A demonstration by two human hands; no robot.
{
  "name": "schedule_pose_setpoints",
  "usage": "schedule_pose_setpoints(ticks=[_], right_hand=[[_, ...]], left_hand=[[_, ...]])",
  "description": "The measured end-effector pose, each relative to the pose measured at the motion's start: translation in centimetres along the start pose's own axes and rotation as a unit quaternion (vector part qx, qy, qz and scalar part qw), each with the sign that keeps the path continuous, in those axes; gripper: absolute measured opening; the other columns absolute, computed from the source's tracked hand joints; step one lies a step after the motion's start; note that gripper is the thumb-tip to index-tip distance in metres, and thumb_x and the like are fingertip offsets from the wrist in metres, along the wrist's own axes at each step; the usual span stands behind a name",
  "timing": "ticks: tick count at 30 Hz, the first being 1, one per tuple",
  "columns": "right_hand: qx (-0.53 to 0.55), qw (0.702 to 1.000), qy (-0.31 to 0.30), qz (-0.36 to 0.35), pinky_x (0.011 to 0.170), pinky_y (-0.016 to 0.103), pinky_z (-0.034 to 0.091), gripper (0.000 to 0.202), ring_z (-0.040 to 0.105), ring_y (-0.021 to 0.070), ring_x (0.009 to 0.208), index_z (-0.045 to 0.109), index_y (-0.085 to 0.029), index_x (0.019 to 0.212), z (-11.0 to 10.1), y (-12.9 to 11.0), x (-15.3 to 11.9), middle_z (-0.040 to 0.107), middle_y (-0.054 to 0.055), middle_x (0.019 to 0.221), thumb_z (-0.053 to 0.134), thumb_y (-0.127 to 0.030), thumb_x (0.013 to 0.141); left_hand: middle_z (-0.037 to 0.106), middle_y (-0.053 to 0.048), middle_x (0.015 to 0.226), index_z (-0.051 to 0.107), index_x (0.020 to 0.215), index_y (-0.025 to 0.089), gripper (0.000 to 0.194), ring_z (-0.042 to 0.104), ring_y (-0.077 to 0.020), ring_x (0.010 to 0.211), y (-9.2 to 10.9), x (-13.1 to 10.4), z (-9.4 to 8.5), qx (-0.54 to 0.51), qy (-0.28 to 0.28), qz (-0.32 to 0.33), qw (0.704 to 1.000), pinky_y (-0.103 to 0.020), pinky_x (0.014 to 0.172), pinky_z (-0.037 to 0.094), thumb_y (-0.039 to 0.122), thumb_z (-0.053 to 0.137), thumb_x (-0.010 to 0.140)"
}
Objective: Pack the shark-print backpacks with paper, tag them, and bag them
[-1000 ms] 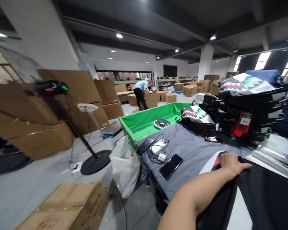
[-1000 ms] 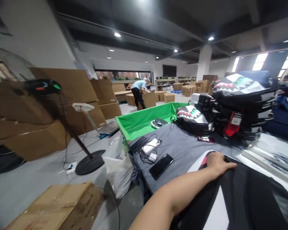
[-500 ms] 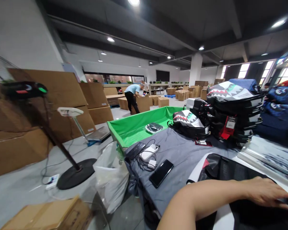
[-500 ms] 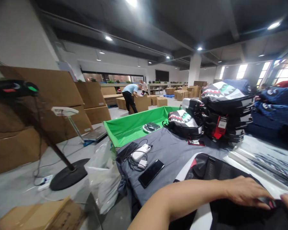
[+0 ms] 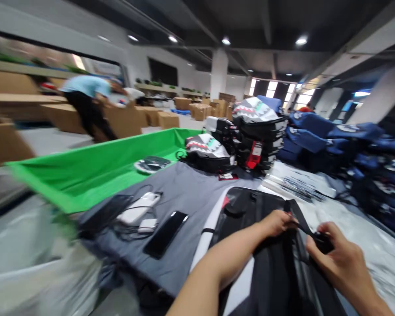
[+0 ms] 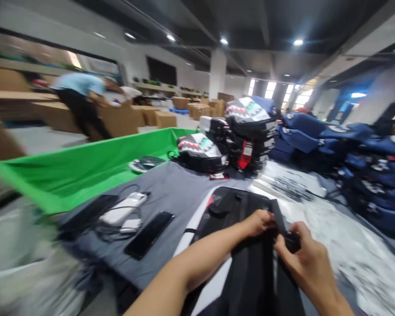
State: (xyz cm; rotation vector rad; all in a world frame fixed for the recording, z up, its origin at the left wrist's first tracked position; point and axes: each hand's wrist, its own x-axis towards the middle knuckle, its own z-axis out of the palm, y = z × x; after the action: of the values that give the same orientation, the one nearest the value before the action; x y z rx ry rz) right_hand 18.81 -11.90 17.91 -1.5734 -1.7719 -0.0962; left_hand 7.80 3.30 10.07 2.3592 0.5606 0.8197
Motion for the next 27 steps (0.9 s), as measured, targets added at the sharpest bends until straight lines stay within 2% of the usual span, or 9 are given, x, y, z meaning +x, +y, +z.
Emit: schedule_pose_setpoints(ticks=[3,6,8,10,13,15,19,22,27], right_hand=[[0.011,1.000,-0.014,0.019,0.042,0.023,0.037,0.025,0.045,0.0117,0.037,0.050,-0.025,0.081,-2.3,-2.4,-1.1,0.052,-0.007,0.053,0.059,-0.049,0.080],[0.025,0.998,-0.012,0.063,0.043,0.023,0.036,0.024,0.044,0.0116,0.042,0.053,-0.023,0.081,-3.6,-2.0,-1.1,0.054,-0.005,0.057,0.054,-0.047,0.081],[0.040,0.995,-0.022,0.086,0.044,0.024,0.034,0.026,0.042,0.0118,0.044,0.056,-0.022,0.079,-3.9,-1.1,-0.6,0.052,-0.004,0.057,0.051,-0.048,0.082],[0.070,0.994,-0.042,0.078,0.049,0.025,0.036,0.030,0.045,0.0131,0.050,0.056,-0.021,0.074,-3.7,-0.7,0.4,0.052,-0.003,0.058,0.050,-0.049,0.083],[0.134,0.988,-0.065,0.048,0.056,0.026,0.037,0.036,0.047,0.0142,0.059,0.055,-0.020,0.071,-3.7,-1.2,2.5,0.052,-0.002,0.063,0.056,-0.054,0.081],[0.177,0.979,-0.092,0.052,0.054,0.025,0.034,0.042,0.044,0.0126,0.058,0.054,-0.020,0.074,-4.3,-1.6,4.0,0.049,-0.004,0.063,0.064,-0.060,0.077],[0.256,0.950,-0.171,0.057,0.052,0.023,0.033,0.049,0.044,0.0118,0.059,0.055,-0.020,0.086,-5.3,-0.4,6.5,0.051,-0.004,0.068,0.068,-0.066,0.077],[0.227,0.962,-0.152,0.013,0.058,0.025,0.039,0.047,0.049,0.0142,0.067,0.058,-0.019,0.091,-3.1,1.9,8.1,0.054,-0.002,0.076,0.067,-0.064,0.080],[0.106,0.982,-0.150,-0.054,0.076,0.034,0.048,0.039,0.057,0.0226,0.085,0.059,-0.020,0.082,6.0,5.1,9.9,0.059,0.004,0.088,0.071,-0.057,0.078]], left_hand=[[0.074,-0.005,0.095,0.072,0.087,0.016,0.014,0.068,-0.0195,0.094,-0.1,-0.3,0.0,-0.038,0.006,0.032,0.999,-0.027,0.088,0.051,0.015,0.058,0.089],[0.072,-0.006,0.094,0.070,0.090,0.017,0.014,0.066,-0.0209,0.092,1.4,-2.1,-0.5,-0.042,0.022,0.044,0.998,-0.033,0.089,0.051,0.017,0.056,0.090],[0.069,-0.010,0.106,0.066,0.105,0.017,0.019,0.063,-0.0246,0.103,3.4,-3.6,-1.3,-0.013,0.099,0.039,0.994,-0.040,0.097,0.049,0.023,0.059,0.089],[0.063,-0.013,0.123,0.058,0.123,0.018,0.039,0.056,-0.0275,0.119,5.7,-4.5,-2.1,0.023,0.173,0.067,0.982,-0.046,0.107,0.042,0.028,0.065,0.086],[0.068,-0.008,0.114,0.062,0.115,0.020,0.028,0.061,-0.0234,0.111,8.1,-4.0,-3.5,0.036,0.126,0.108,0.985,-0.041,0.105,0.044,0.026,0.063,0.088],[0.071,-0.004,0.098,0.066,0.101,0.020,0.014,0.065,-0.0200,0.095,8.5,-3.1,-4.4,0.031,0.083,0.064,0.994,-0.035,0.095,0.048,0.023,0.055,0.093],[0.070,-0.006,0.086,0.066,0.090,0.017,0.022,0.066,-0.0215,0.088,7.9,-3.8,-4.9,0.034,0.103,-0.055,0.993,-0.035,0.088,0.048,0.021,0.045,0.096],[0.067,-0.003,0.071,0.065,0.078,0.016,0.026,0.065,-0.0178,0.071,8.7,-7.1,-3.4,0.010,0.075,-0.101,0.992,-0.027,0.070,0.050,0.017,0.043,0.093],[0.068,0.000,0.071,0.069,0.086,0.016,0.022,0.063,-0.0185,0.077,12.6,-14.6,-1.9,-0.181,-0.047,-0.151,0.971,-0.026,0.073,0.050,0.024,0.049,0.089]])
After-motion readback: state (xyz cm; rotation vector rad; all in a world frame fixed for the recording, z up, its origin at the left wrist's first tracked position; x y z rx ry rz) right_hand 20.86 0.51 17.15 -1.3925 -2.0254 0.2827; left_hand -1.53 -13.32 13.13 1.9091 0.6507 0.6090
